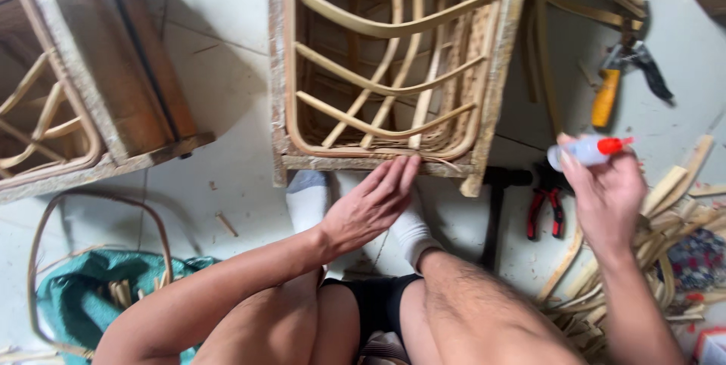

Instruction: The person assembles a rectangular basket by inserting thin wooden strips into a wooden mold. They apply glue to the joints, press the strips into place, and use a hammer and pliers to secure and trim the pieces.

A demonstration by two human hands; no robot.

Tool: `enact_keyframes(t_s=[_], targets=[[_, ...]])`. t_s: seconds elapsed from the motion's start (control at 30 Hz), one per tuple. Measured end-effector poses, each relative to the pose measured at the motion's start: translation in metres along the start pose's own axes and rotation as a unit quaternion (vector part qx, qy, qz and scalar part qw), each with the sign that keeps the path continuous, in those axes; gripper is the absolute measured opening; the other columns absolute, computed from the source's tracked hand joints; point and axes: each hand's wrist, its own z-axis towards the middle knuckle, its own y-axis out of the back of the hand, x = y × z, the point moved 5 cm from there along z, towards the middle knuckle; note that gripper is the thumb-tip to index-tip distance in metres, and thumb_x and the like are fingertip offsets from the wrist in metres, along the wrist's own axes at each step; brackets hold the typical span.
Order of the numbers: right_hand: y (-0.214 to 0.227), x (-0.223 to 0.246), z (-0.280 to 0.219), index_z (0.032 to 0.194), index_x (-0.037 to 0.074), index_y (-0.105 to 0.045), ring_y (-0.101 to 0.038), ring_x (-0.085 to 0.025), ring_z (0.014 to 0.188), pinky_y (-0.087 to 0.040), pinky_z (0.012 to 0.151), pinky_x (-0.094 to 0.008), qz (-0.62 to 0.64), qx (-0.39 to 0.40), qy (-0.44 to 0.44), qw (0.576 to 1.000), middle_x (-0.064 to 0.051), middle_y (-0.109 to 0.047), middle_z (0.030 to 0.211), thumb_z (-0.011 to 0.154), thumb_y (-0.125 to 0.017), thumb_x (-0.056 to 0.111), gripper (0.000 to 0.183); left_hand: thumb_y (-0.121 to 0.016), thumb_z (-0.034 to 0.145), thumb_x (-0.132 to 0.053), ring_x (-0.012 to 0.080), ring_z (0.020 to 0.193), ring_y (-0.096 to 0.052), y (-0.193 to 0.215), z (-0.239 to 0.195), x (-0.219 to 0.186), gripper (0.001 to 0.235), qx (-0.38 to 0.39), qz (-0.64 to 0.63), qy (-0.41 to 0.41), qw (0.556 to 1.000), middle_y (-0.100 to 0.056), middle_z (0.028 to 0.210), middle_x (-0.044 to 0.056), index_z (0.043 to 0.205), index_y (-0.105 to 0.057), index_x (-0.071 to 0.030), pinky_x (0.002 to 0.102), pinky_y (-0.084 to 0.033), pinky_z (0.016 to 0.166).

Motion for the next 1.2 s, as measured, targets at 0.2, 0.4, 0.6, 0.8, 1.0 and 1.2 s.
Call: enact_keyframes(t_s=[0.2,0.4,0.6,0.8,1.0,1.2], targets=[[-0.007,-0.101,0.051,0.132,-0.002,-0.063,-0.069,-0.014,0.104,-0.056,0.095,-0.028,-0.101,-0.031,0.038,0.994,-0.01,-0.072,0.115,0.104,-0.073,0.0,0.03,-0.054,0.099,-0.028,0.0384,0.146,-0.039,-0.006,0.002,-0.002,0.035,-0.004,-0.046,-0.008,0.999,-0.037,0.16,0.027,0.119,-0.067,-0.003,0.046,-0.032,0.123],[-0.029,-0.133,0.059,0.132,-0.004,-0.058,-0.068,-0.024,0.098,-0.057,0.083,-0.032,-0.25,-0.036,0.114,0.961,-0.019,-0.07,0.117,0.096,-0.083,-0.001,0.044,-0.054,0.103,-0.03,0.0354,0.148,-0.04,-0.013,-0.004,0.001,0.031,-0.008,-0.104,0.006,0.995,-0.037,0.163,0.024,0.119,-0.067,-0.007,0.044,-0.032,0.125],[-0.021,-0.027,-0.029,0.122,-0.002,-0.07,-0.066,-0.014,0.088,-0.056,0.081,-0.028,-0.242,-0.147,0.121,0.951,-0.01,-0.07,0.104,0.11,-0.078,-0.001,0.015,-0.053,0.103,-0.028,0.0349,0.146,-0.043,-0.012,-0.003,0.0,0.033,-0.02,-0.064,0.004,0.998,-0.041,0.161,0.023,0.124,-0.066,-0.006,0.044,-0.034,0.124],[-0.106,0.046,-0.028,0.112,0.001,-0.075,-0.069,-0.022,0.082,-0.057,0.074,-0.034,-0.26,0.113,0.266,0.921,-0.01,-0.069,0.096,0.084,-0.084,0.005,0.029,-0.048,0.102,-0.022,0.0309,0.141,-0.047,-0.01,0.001,0.001,0.048,-0.031,-0.057,0.007,0.998,-0.047,0.157,0.021,0.147,-0.048,-0.004,0.043,-0.039,0.119],[-0.124,0.077,0.006,0.108,0.005,-0.076,-0.07,-0.022,0.085,-0.059,0.077,-0.033,-0.291,0.244,0.308,0.872,-0.007,-0.07,0.095,0.078,-0.08,0.0,0.031,-0.051,0.102,-0.02,0.0249,0.138,-0.047,-0.008,0.004,0.004,0.06,-0.069,-0.029,0.036,0.997,-0.048,0.152,0.013,0.158,-0.042,-0.002,0.039,-0.043,0.116],[-0.123,0.079,0.021,0.107,0.004,-0.076,-0.07,-0.021,0.083,-0.059,0.075,-0.033,-0.304,0.328,0.322,0.834,-0.007,-0.072,0.098,0.075,-0.078,0.003,0.032,-0.054,0.097,-0.021,0.0229,0.133,-0.046,-0.007,0.011,0.002,0.063,-0.053,-0.025,0.049,0.997,-0.048,0.148,0.011,0.156,-0.046,0.001,0.035,-0.046,0.11]])
